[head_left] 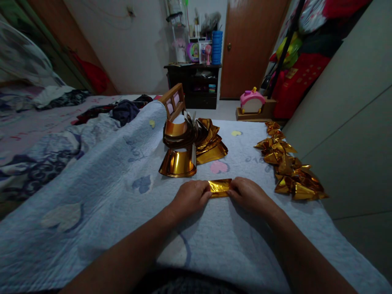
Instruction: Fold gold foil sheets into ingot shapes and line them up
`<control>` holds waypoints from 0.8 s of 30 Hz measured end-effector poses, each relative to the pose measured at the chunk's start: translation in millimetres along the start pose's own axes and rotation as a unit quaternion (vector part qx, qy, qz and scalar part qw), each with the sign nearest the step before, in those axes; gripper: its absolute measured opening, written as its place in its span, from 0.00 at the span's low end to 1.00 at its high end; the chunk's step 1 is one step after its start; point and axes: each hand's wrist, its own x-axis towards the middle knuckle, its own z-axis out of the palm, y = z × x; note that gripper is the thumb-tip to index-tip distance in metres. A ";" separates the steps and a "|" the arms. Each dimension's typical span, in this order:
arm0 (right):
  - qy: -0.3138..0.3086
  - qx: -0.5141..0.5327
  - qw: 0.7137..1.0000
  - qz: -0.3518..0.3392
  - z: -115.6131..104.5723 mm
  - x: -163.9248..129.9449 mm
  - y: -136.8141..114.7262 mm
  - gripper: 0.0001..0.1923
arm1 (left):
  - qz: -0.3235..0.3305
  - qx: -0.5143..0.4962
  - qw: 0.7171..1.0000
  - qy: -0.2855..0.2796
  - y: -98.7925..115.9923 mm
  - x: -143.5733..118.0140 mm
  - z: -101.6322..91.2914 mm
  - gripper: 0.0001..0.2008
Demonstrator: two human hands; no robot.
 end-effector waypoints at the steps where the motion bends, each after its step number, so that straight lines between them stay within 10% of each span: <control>1: -0.001 -0.004 1.000 0.001 0.2 0.2 -0.2 0.09 | -0.006 0.004 1.000 0.002 0.1 0.2 0.4 0.08; 24: -0.001 -0.037 0.998 0.044 -1.5 0.8 -9.5 0.11 | 0.029 0.113 0.991 0.070 -0.8 -5.1 14.2 0.04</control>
